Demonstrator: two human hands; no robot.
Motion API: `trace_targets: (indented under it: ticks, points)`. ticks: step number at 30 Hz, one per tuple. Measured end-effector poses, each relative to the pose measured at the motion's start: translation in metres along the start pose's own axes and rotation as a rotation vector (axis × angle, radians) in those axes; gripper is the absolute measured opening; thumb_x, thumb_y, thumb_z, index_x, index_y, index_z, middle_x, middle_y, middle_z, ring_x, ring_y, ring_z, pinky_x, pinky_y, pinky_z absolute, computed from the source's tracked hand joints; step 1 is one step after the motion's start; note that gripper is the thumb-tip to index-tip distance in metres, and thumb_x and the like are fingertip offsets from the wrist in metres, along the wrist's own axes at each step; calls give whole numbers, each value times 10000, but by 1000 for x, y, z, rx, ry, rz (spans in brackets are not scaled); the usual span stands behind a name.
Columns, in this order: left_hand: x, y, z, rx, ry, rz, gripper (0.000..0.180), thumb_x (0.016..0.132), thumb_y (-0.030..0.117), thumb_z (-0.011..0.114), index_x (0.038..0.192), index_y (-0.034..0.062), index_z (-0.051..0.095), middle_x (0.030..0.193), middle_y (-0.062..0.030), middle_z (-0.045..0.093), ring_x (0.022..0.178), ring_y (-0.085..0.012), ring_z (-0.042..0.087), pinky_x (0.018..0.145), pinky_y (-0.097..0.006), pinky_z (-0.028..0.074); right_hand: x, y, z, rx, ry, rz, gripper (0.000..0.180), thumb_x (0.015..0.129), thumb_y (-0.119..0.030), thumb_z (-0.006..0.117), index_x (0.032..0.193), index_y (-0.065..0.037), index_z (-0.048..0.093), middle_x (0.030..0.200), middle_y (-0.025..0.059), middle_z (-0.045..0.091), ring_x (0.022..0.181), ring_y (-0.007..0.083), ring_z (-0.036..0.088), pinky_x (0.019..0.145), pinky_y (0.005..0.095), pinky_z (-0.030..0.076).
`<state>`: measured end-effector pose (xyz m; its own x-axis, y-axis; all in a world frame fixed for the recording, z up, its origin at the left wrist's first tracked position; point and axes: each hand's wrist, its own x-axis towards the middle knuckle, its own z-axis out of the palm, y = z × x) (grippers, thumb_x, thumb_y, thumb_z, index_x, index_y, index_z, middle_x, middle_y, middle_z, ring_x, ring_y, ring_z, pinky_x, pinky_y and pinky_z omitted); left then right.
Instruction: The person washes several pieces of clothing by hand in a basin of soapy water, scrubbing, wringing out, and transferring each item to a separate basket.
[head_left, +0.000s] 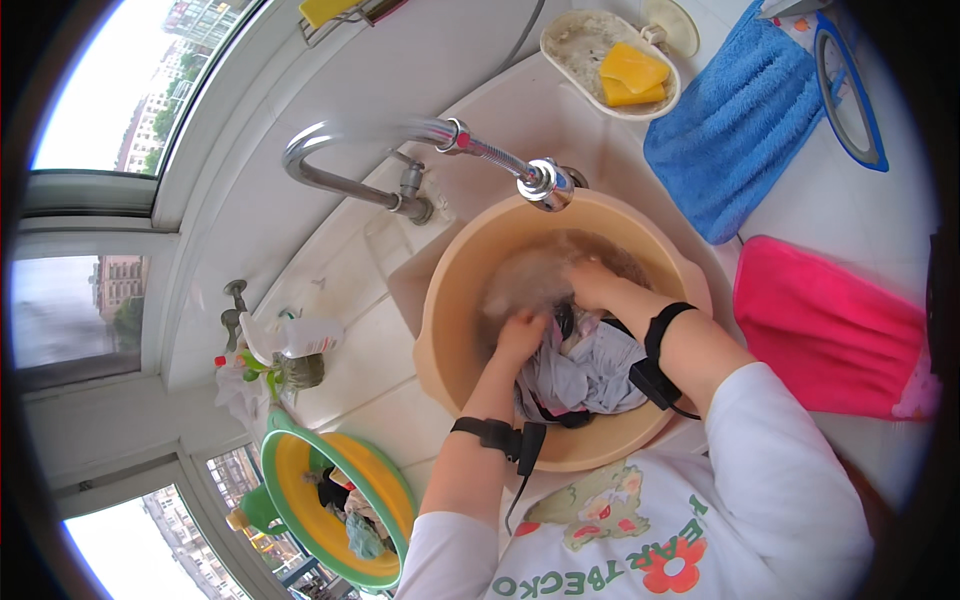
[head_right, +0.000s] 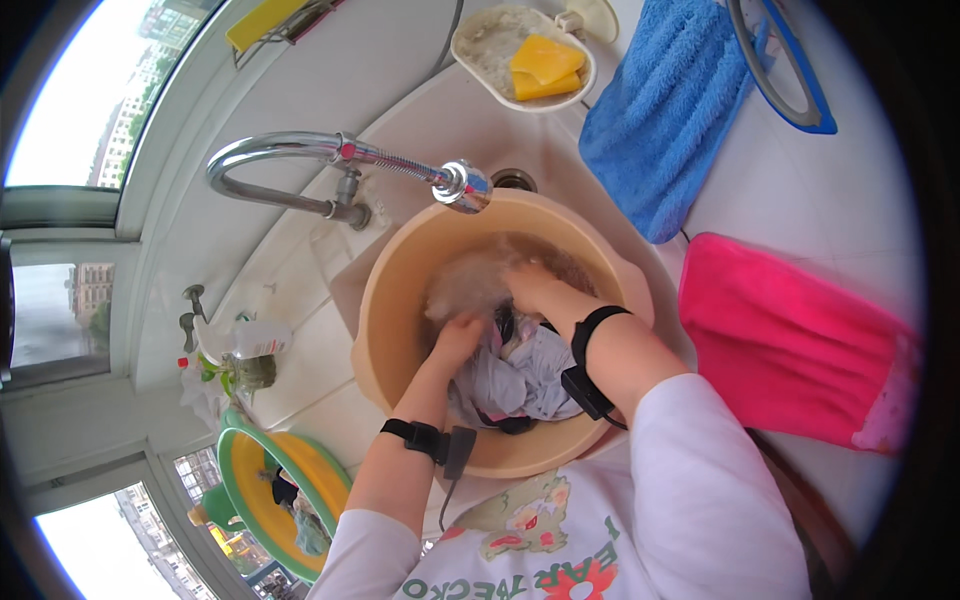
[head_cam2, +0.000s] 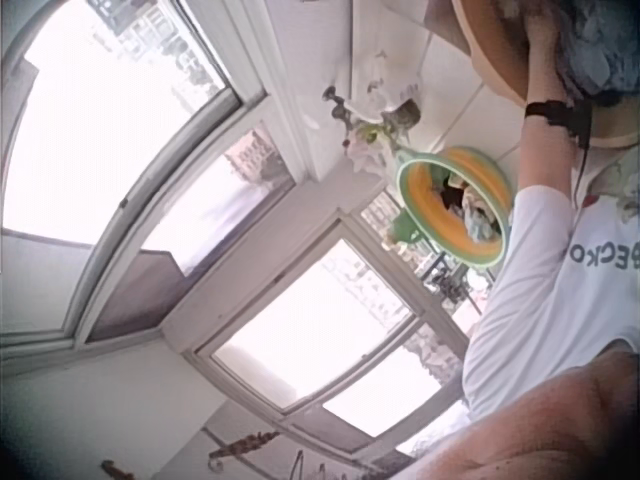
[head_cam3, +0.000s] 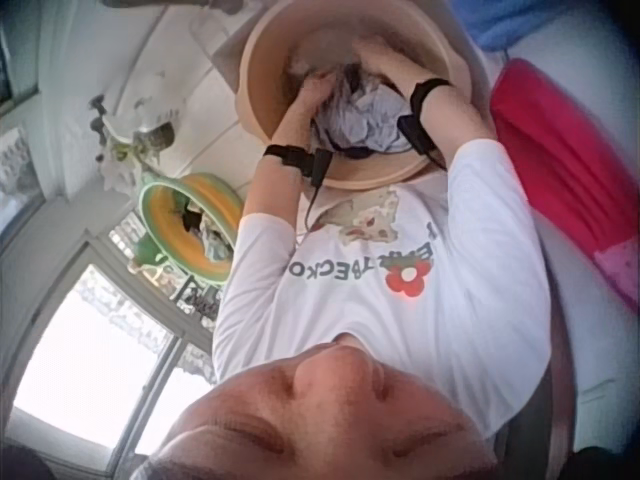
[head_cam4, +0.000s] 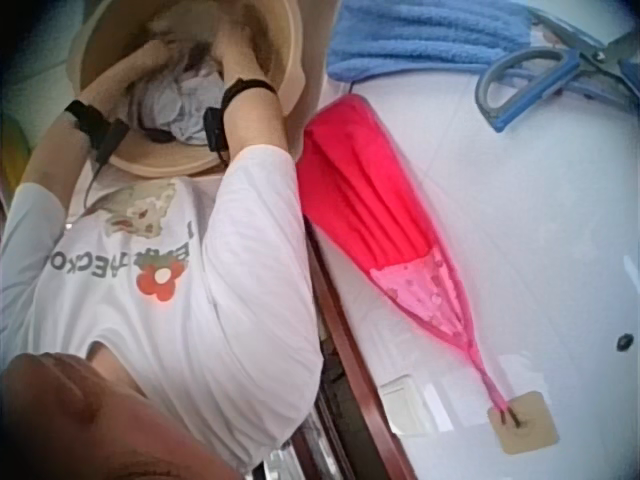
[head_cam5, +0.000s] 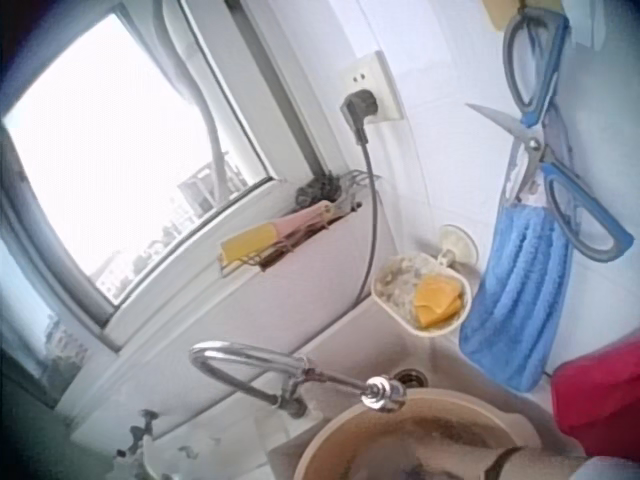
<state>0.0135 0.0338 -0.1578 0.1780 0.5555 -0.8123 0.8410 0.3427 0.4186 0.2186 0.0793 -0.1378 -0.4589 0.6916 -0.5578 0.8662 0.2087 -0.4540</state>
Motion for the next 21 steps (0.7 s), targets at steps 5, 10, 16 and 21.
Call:
trace_targets:
  ticks: [5,10,16,21]
  points:
    - [-47,38,-23,-1021,275,-62,673,847,599,466,1384,199,393,1415,-47,401,1266,-251,388,1028,-486,273,-44,-54,-64,317,367,-76,298,707,-160,628,997,-96,634,1053,154,634,1070,348,547,850,500,436]
    - [-109,67,-47,-1326,152,21,799,774,719,458,1399,233,354,1378,5,423,1274,-207,378,985,-483,297,-109,-126,-137,666,424,-484,238,703,-153,688,887,-28,602,760,119,649,730,256,634,681,324,485]
    - [-136,81,-47,-1492,-52,533,732,809,688,468,1347,198,398,1347,-29,443,1244,-256,421,957,-516,381,-171,-164,-179,1203,282,-683,252,774,-218,747,829,-50,567,758,25,618,751,79,577,670,242,457]
    - [-152,95,-42,-1707,-148,748,710,823,660,472,1345,185,397,1332,-36,453,1226,-248,441,944,-494,401,-169,-171,-155,1407,280,-669,195,756,-109,725,860,-53,570,869,55,626,798,110,590,702,245,460]
